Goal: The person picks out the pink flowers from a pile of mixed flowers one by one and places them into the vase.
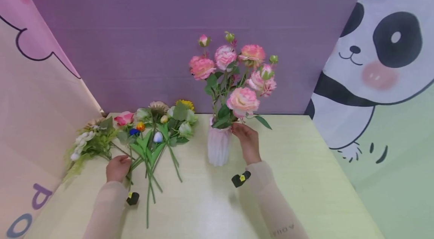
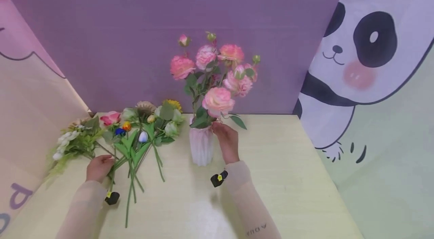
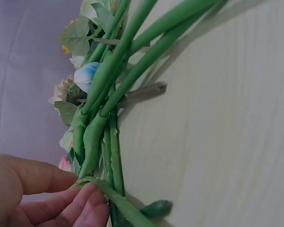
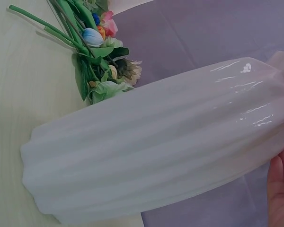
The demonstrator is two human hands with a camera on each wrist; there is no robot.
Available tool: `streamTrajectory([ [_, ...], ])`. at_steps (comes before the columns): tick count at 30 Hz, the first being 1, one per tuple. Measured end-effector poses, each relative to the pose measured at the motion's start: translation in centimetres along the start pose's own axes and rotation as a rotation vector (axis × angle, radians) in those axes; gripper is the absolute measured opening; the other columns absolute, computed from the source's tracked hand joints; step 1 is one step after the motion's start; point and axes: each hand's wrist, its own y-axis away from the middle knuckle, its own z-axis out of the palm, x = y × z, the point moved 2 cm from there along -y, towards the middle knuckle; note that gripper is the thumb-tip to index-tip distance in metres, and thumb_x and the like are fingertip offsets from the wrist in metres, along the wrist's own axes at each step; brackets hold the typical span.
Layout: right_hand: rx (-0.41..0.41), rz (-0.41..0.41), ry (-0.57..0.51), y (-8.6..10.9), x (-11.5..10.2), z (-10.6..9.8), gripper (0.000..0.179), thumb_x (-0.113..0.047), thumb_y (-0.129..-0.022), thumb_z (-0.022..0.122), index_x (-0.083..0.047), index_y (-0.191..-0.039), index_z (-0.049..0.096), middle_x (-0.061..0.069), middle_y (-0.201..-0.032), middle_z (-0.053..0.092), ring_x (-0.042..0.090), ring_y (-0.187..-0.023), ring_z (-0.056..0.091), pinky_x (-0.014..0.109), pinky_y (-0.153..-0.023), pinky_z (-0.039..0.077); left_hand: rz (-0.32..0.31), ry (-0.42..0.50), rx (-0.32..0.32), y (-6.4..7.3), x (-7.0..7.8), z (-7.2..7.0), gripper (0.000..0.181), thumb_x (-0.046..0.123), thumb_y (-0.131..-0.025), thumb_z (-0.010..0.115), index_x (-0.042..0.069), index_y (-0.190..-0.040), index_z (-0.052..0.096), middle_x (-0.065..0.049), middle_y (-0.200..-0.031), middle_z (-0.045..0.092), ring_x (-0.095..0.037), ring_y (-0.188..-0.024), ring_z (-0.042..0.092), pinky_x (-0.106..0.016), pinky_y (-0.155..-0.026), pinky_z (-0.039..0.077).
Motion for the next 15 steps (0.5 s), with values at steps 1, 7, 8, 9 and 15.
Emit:
streamTrajectory([
  [1, 0.001, 0.006, -0.011, 0.1, 0.0, -0.1, 0.024, -0.003, -0.091, 0.058, 0.015, -0.107, 0.061, 0.000, -0.090, 0.069, 0.011, -0.087, 0.064, 0.029, -0.087, 0.053, 0.001, -0.014, 0.007, -0.1, 0.0, 0.1, 0.045, 0.015, -0.095, 0.045, -0.012, -0.131, 0.043, -0.034, -0.126, 0.048, -0.047, -0.110, 0.050, -0.053, -0.089, 0.046],
  [7, 0.000, 0.022, -0.014, 0.7, -0.1, -0.4, 0.024, -0.005, -0.092, 0.058, 0.013, -0.108, 0.061, 0.001, -0.091, 0.068, 0.012, -0.088, 0.064, 0.030, -0.087, 0.053, -0.018, -0.098, 0.026, -0.9, -0.2, 0.1, 0.044, 0.015, -0.091, 0.046, -0.013, -0.125, 0.049, -0.033, -0.123, 0.051, -0.048, -0.108, 0.049, -0.055, -0.089, 0.043],
  [8, 0.002, 0.024, -0.014, 0.8, 0.0, -0.5, 0.024, -0.005, -0.092, 0.058, 0.013, -0.108, 0.061, 0.000, -0.091, 0.068, 0.012, -0.087, 0.064, 0.030, -0.087, 0.053, -0.009, -0.113, 0.025, -1.0, -0.3, 0.0, 0.043, 0.015, -0.090, 0.047, -0.013, -0.123, 0.050, -0.033, -0.122, 0.052, -0.049, -0.107, 0.050, -0.055, -0.089, 0.043],
  [9, 0.004, 0.026, -0.018, 0.9, 0.0, -0.6, 0.025, -0.006, -0.092, 0.058, 0.013, -0.108, 0.061, 0.000, -0.091, 0.068, 0.012, -0.087, 0.064, 0.029, -0.086, 0.053, 0.001, -0.123, 0.024, -1.2, -0.4, 0.0, 0.043, 0.015, -0.089, 0.047, -0.013, -0.121, 0.052, -0.034, -0.120, 0.053, -0.049, -0.106, 0.050, -0.055, -0.088, 0.043],
  [15, 0.021, 0.037, -0.025, 1.5, 0.5, -1.2, 0.024, -0.005, -0.092, 0.058, 0.014, -0.106, 0.060, 0.001, -0.091, 0.068, 0.016, -0.088, 0.065, 0.027, -0.085, 0.054, 0.073, -0.169, 0.002, -2.1, -0.6, -0.2, 0.038, 0.017, -0.087, 0.053, -0.013, -0.109, 0.059, -0.031, -0.107, 0.060, -0.046, -0.094, 0.055, -0.053, -0.080, 0.047],
])
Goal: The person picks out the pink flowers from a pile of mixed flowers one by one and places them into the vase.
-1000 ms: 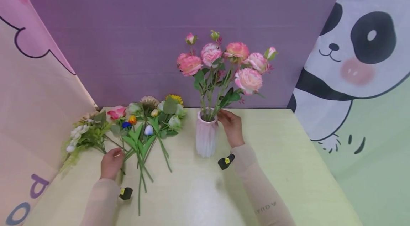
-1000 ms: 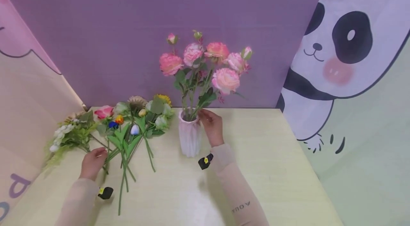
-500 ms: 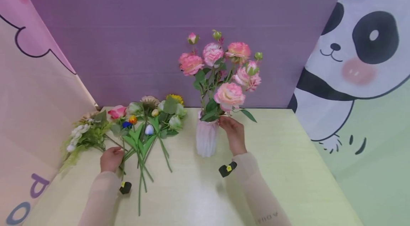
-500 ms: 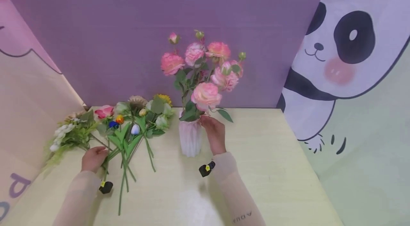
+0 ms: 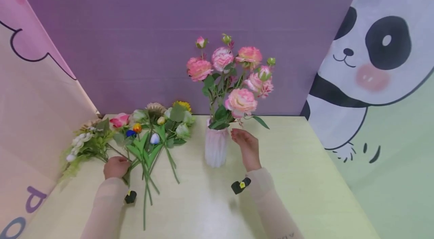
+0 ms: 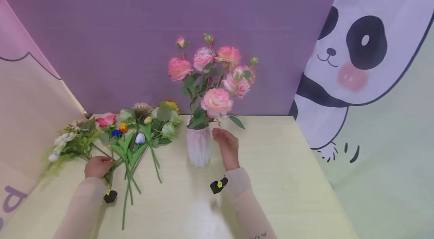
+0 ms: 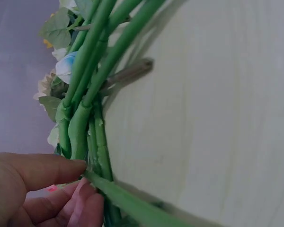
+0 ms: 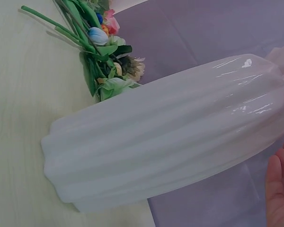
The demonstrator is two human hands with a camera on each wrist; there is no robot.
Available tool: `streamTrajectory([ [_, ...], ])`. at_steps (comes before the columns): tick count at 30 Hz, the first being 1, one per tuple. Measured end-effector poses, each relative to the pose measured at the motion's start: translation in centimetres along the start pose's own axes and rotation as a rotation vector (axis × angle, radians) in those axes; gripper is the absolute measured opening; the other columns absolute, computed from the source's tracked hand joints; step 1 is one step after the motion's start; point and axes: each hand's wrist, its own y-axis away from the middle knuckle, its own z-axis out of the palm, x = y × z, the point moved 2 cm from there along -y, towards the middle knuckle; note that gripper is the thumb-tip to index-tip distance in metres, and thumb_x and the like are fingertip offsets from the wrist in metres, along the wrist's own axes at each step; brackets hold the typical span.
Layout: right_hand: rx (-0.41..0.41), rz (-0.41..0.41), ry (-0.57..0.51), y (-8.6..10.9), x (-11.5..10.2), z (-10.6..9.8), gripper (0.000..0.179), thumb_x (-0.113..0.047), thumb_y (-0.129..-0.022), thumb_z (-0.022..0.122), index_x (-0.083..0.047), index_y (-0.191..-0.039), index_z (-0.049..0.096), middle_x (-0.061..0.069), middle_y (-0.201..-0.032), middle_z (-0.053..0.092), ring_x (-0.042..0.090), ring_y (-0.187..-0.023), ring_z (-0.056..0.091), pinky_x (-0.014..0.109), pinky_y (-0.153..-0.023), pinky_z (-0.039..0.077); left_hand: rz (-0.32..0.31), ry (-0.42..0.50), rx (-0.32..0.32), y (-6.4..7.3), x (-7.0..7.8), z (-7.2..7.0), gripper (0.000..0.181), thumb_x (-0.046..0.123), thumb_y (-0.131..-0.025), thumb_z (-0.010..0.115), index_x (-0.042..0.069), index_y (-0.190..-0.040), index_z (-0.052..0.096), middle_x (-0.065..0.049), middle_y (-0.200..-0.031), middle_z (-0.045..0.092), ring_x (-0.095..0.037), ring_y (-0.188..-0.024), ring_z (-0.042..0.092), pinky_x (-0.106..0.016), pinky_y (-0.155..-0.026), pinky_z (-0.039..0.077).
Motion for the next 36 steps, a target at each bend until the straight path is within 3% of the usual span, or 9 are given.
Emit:
streamTrajectory([
  [7, -0.010, 0.019, 0.012, 0.6, 1.0, -0.4, 0.024, -0.005, -0.092, 0.057, 0.014, -0.106, 0.060, 0.001, -0.092, 0.068, 0.022, -0.092, 0.064, 0.029, -0.086, 0.053, 0.014, 0.013, 0.009, 0.1, 0.0, -0.3, 0.037, 0.017, -0.086, 0.056, -0.012, -0.107, 0.062, -0.029, -0.105, 0.063, -0.046, -0.094, 0.056, -0.053, -0.081, 0.046],
  [10, -0.016, 0.036, 0.008, 0.9, 1.1, -0.5, 0.024, -0.003, -0.093, 0.056, 0.016, -0.106, 0.058, 0.005, -0.095, 0.068, 0.022, -0.093, 0.064, 0.030, -0.087, 0.053, -0.002, 0.065, 0.007, 0.5, -0.1, -0.4, 0.038, 0.017, -0.086, 0.055, -0.012, -0.110, 0.062, -0.024, -0.094, 0.067, -0.036, -0.081, 0.062, -0.049, -0.079, 0.048],
  [15, -0.004, 0.068, 0.027, 1.5, 1.9, -1.0, 0.024, -0.005, -0.092, 0.057, 0.015, -0.104, 0.059, 0.007, -0.096, 0.068, 0.028, -0.097, 0.063, 0.029, -0.087, 0.053, -0.054, 0.256, -0.032, 1.3, 0.2, -0.3, 0.042, 0.012, -0.088, 0.054, -0.015, -0.119, 0.054, -0.023, -0.095, 0.067, -0.010, -0.061, 0.062, -0.033, -0.067, 0.055],
  [18, 0.000, 0.094, 0.037, 1.7, 2.7, -1.3, 0.022, -0.008, -0.092, 0.059, 0.011, -0.102, 0.062, 0.008, -0.096, 0.068, 0.025, -0.096, 0.064, 0.027, -0.086, 0.053, -0.072, 0.388, -0.053, 1.2, 0.3, -0.1, 0.044, 0.008, -0.088, 0.055, -0.018, -0.123, 0.049, -0.022, -0.097, 0.067, -0.006, -0.061, 0.061, -0.025, -0.061, 0.056],
  [23, -0.009, 0.141, 0.057, 2.0, 3.3, -1.4, 0.021, -0.009, -0.092, 0.058, 0.009, -0.101, 0.062, 0.009, -0.097, 0.068, 0.028, -0.098, 0.063, 0.026, -0.086, 0.053, -0.039, 0.584, -0.053, 1.0, 0.0, 0.4, 0.040, 0.003, -0.087, 0.059, -0.019, -0.119, 0.051, -0.014, -0.090, 0.067, -0.005, -0.064, 0.059, -0.021, -0.060, 0.055],
  [28, -0.033, 0.156, 0.082, 2.4, 3.6, -1.4, 0.027, -0.016, -0.092, 0.061, 0.008, -0.105, 0.062, 0.013, -0.102, 0.067, 0.030, -0.101, 0.062, 0.026, -0.087, 0.052, -0.030, 0.620, -0.036, 2.0, 0.9, 0.8, 0.039, 0.005, -0.090, 0.058, -0.014, -0.124, 0.051, -0.020, -0.103, 0.064, -0.003, -0.069, 0.059, -0.020, -0.063, 0.054],
  [33, -0.048, 0.176, 0.085, 3.0, 4.0, -1.5, 0.027, -0.015, -0.090, 0.063, 0.007, -0.106, 0.062, 0.013, -0.102, 0.067, 0.018, -0.091, 0.064, 0.027, -0.086, 0.053, -0.027, 0.591, -0.022, 3.8, 3.4, 1.1, 0.042, 0.002, -0.093, 0.052, -0.014, -0.131, 0.042, -0.022, -0.114, 0.059, 0.004, -0.073, 0.058, -0.017, -0.067, 0.053],
  [36, -0.055, 0.193, 0.079, 3.4, 4.4, -1.5, 0.026, -0.012, -0.090, 0.063, 0.008, -0.106, 0.061, 0.011, -0.100, 0.067, 0.017, -0.089, 0.064, 0.026, -0.084, 0.053, 0.016, 0.603, -0.008, 4.6, 4.8, 1.4, 0.041, 0.000, -0.094, 0.051, -0.014, -0.131, 0.042, -0.022, -0.117, 0.056, 0.005, -0.077, 0.057, -0.018, -0.072, 0.054],
])
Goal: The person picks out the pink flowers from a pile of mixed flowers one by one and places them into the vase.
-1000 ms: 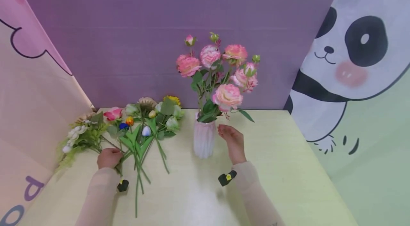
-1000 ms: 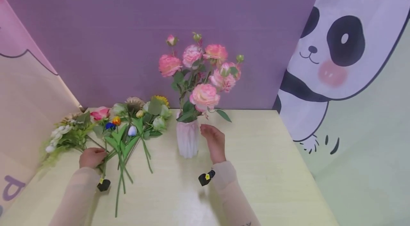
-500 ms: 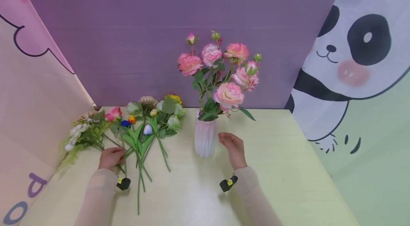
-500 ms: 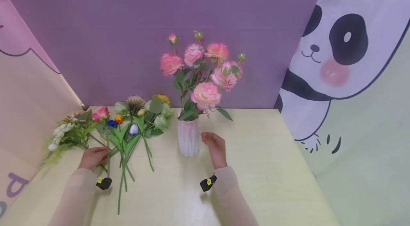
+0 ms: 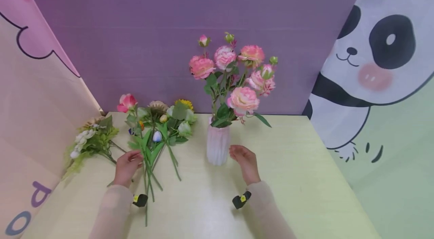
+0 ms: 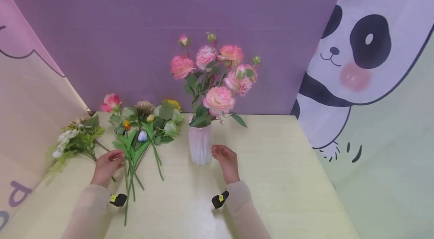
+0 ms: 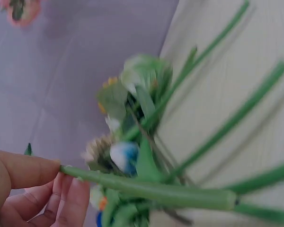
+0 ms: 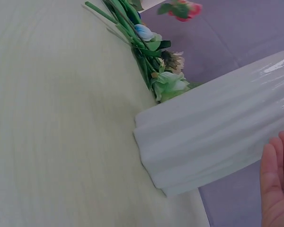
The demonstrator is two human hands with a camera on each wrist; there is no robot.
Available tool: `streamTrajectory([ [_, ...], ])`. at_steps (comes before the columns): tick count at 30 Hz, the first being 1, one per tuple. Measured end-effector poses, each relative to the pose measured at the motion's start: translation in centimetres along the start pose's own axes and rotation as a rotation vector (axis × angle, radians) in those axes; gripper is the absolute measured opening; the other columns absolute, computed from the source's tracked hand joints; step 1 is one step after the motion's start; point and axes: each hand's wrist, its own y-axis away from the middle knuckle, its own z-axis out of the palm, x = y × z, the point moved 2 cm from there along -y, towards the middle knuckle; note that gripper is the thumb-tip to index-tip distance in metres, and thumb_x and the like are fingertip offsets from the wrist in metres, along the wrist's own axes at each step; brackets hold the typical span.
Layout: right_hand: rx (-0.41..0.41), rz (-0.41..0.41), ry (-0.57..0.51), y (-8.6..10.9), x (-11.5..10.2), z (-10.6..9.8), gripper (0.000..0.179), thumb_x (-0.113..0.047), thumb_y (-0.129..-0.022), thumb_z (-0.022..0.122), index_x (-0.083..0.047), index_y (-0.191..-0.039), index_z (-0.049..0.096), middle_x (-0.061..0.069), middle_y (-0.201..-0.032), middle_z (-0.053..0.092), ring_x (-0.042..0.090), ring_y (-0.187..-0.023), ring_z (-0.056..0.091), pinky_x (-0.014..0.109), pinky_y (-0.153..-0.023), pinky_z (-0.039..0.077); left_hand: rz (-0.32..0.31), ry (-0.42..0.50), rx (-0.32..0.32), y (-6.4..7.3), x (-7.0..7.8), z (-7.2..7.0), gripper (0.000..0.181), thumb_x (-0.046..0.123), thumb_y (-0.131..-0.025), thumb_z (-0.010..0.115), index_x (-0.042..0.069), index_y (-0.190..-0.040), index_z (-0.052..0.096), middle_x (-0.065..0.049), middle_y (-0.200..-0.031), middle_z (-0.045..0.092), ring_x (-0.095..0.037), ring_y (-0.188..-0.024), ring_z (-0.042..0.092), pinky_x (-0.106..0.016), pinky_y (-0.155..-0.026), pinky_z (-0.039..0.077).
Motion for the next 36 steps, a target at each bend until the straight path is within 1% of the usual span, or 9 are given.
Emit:
streamTrajectory([
  [4, -0.018, 0.013, -0.018, 0.3, 0.4, 0.3, 0.026, -0.010, -0.090, 0.063, 0.010, -0.107, 0.061, 0.011, -0.097, 0.068, 0.017, -0.085, 0.064, 0.028, -0.083, 0.054, 0.053, 0.007, 0.003, 1.0, 1.4, 1.4, 0.038, 0.002, -0.095, 0.051, -0.010, -0.130, 0.045, -0.023, -0.121, 0.052, 0.004, -0.081, 0.055, -0.017, -0.075, 0.053],
  [7, -0.034, 0.013, -0.025, 0.6, 0.4, 0.7, 0.027, -0.011, -0.089, 0.064, 0.010, -0.106, 0.061, 0.010, -0.094, 0.068, 0.016, -0.081, 0.064, 0.029, -0.081, 0.055, 0.085, 0.007, 0.000, 1.8, 2.3, 2.4, 0.036, 0.004, -0.095, 0.052, -0.008, -0.129, 0.048, -0.021, -0.119, 0.053, 0.002, -0.083, 0.055, -0.015, -0.073, 0.052],
  [11, -0.079, -0.002, -0.046, 1.0, 0.5, 1.2, 0.026, -0.007, -0.089, 0.063, 0.013, -0.105, 0.060, 0.006, -0.089, 0.068, 0.015, -0.079, 0.064, 0.029, -0.079, 0.056, 0.116, 0.018, -0.015, 2.8, 3.4, 3.8, 0.034, 0.002, -0.093, 0.053, -0.005, -0.126, 0.052, -0.019, -0.119, 0.054, 0.002, -0.083, 0.056, -0.015, -0.073, 0.052],
  [16, -0.142, -0.006, -0.045, 1.6, 0.4, 1.9, 0.027, -0.002, -0.089, 0.060, 0.016, -0.109, 0.057, 0.001, -0.089, 0.068, 0.013, -0.079, 0.065, 0.028, -0.078, 0.056, 0.155, 0.022, -0.025, 4.2, 4.5, 5.0, 0.031, 0.000, -0.091, 0.057, -0.003, -0.122, 0.056, -0.023, -0.119, 0.055, 0.001, -0.082, 0.057, -0.017, -0.074, 0.053],
  [21, -0.203, 0.027, -0.028, 2.3, 0.1, 2.7, 0.026, -0.003, -0.089, 0.061, 0.015, -0.109, 0.058, 0.007, -0.092, 0.068, 0.017, -0.082, 0.066, 0.030, -0.079, 0.056, 0.222, 0.033, -0.029, 5.6, 5.6, 5.8, 0.029, 0.000, -0.090, 0.059, -0.003, -0.119, 0.058, -0.023, -0.116, 0.058, -0.002, -0.084, 0.058, -0.018, -0.074, 0.054],
  [23, -0.227, 0.032, -0.021, 2.6, 0.0, 2.9, 0.027, -0.004, -0.089, 0.062, 0.015, -0.108, 0.058, 0.010, -0.093, 0.068, 0.017, -0.082, 0.066, 0.030, -0.079, 0.056, 0.235, 0.036, -0.039, 6.2, 6.0, 6.1, 0.029, 0.001, -0.090, 0.060, -0.003, -0.119, 0.058, -0.022, -0.115, 0.059, -0.002, -0.084, 0.058, -0.018, -0.075, 0.054],
  [30, -0.287, 0.030, 0.046, 3.6, -0.6, 4.0, 0.031, -0.009, -0.088, 0.065, 0.014, -0.108, 0.059, 0.010, -0.094, 0.068, 0.014, -0.082, 0.064, 0.029, -0.079, 0.056, 0.274, 0.073, -0.080, 7.5, 6.5, 7.6, 0.029, -0.002, -0.088, 0.062, -0.003, -0.117, 0.060, -0.020, -0.110, 0.061, -0.009, -0.087, 0.060, -0.020, -0.075, 0.054],
  [33, -0.307, 0.029, 0.056, 4.1, -0.7, 4.6, 0.033, -0.010, -0.088, 0.066, 0.015, -0.108, 0.059, 0.012, -0.095, 0.068, 0.013, -0.082, 0.064, 0.028, -0.079, 0.055, 0.297, 0.076, -0.084, 8.0, 6.5, 8.3, 0.027, -0.002, -0.087, 0.063, -0.002, -0.114, 0.062, -0.018, -0.107, 0.062, -0.009, -0.087, 0.060, -0.021, -0.074, 0.055],
  [36, -0.299, 0.009, 0.037, 4.6, -0.8, 5.3, 0.033, -0.008, -0.087, 0.067, 0.016, -0.107, 0.058, 0.018, -0.095, 0.067, 0.013, -0.081, 0.064, 0.028, -0.078, 0.056, 0.338, 0.071, -0.090, 8.6, 6.6, 9.2, 0.025, -0.002, -0.086, 0.064, 0.000, -0.111, 0.064, -0.015, -0.103, 0.064, -0.008, -0.083, 0.060, -0.021, -0.071, 0.055],
])
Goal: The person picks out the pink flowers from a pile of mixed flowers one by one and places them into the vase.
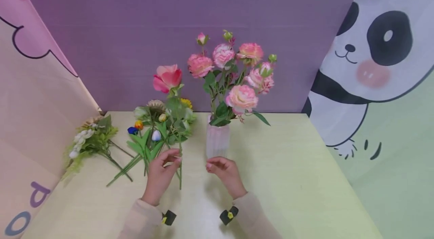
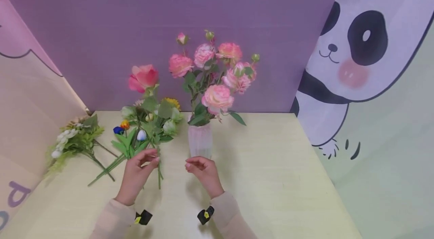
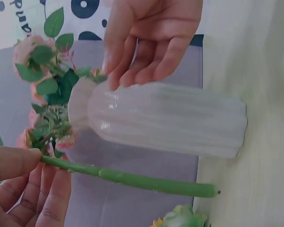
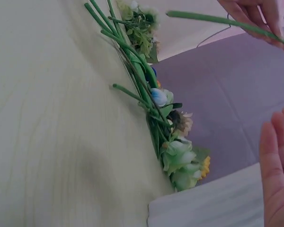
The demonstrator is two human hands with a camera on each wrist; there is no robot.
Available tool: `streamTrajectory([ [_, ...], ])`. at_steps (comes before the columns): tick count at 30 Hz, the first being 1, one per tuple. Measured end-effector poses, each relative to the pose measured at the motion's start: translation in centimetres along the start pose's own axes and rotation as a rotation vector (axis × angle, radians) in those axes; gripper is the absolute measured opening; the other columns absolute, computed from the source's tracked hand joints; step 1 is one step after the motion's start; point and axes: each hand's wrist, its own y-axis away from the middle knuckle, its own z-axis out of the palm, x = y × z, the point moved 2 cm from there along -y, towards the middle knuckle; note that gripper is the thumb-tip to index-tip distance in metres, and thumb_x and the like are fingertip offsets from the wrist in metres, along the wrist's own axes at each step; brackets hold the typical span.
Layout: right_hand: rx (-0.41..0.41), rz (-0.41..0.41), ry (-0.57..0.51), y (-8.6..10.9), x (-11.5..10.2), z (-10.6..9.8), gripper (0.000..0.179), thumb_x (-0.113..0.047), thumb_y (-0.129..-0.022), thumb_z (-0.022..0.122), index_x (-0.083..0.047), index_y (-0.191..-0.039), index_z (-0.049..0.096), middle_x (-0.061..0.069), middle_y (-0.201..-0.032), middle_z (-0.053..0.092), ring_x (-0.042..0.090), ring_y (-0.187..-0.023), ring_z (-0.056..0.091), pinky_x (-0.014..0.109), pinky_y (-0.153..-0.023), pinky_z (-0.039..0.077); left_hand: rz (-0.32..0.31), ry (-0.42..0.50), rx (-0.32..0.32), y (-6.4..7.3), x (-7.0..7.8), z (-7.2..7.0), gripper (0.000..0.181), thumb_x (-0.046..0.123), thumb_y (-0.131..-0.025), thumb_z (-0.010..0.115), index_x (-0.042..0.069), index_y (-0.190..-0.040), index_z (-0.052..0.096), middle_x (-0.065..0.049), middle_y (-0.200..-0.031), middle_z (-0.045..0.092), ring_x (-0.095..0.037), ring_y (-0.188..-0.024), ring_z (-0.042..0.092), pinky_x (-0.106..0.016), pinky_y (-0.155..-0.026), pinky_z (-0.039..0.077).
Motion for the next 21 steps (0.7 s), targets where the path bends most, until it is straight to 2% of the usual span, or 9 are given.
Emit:
streamTrajectory([
  [4, 0.038, -0.058, -0.023, 0.3, -0.7, 0.9, 0.029, -0.006, -0.085, 0.068, 0.015, -0.104, 0.060, 0.028, -0.098, 0.064, 0.016, -0.082, 0.066, 0.030, -0.078, 0.056, 0.037, 0.031, -0.036, 0.6, 0.5, 1.4, 0.025, 0.000, -0.086, 0.065, 0.000, -0.111, 0.064, -0.014, -0.102, 0.064, -0.008, -0.081, 0.061, -0.023, -0.068, 0.055],
  [10, 0.039, -0.161, 0.005, 0.6, -2.2, 1.6, 0.027, -0.010, -0.085, 0.069, 0.008, -0.104, 0.064, 0.021, -0.103, 0.065, 0.017, -0.089, 0.065, 0.030, -0.079, 0.056, 0.097, 0.093, -0.067, 1.2, 0.8, 3.2, 0.024, 0.000, -0.085, 0.067, 0.000, -0.108, 0.066, -0.015, -0.102, 0.065, -0.009, -0.082, 0.062, -0.023, -0.069, 0.056],
  [17, -0.039, -0.201, 0.010, 1.2, -2.4, 1.9, 0.024, 0.003, -0.083, 0.067, 0.012, -0.104, 0.060, 0.029, -0.106, 0.060, 0.011, -0.093, 0.063, 0.028, -0.080, 0.056, 0.115, 0.147, -0.107, 1.5, 1.1, 4.8, 0.020, 0.002, -0.084, 0.068, 0.000, -0.104, 0.067, -0.014, -0.099, 0.067, -0.010, -0.082, 0.062, -0.025, -0.069, 0.056],
  [21, -0.017, -0.206, 0.010, 1.3, -2.3, 1.8, 0.022, 0.004, -0.082, 0.067, 0.012, -0.101, 0.061, 0.023, -0.101, 0.063, 0.012, -0.091, 0.064, 0.028, -0.078, 0.056, 0.129, 0.137, -0.104, 1.6, 1.1, 5.3, 0.019, 0.002, -0.084, 0.069, 0.003, -0.102, 0.068, -0.012, -0.098, 0.067, -0.011, -0.082, 0.063, -0.026, -0.069, 0.056],
])
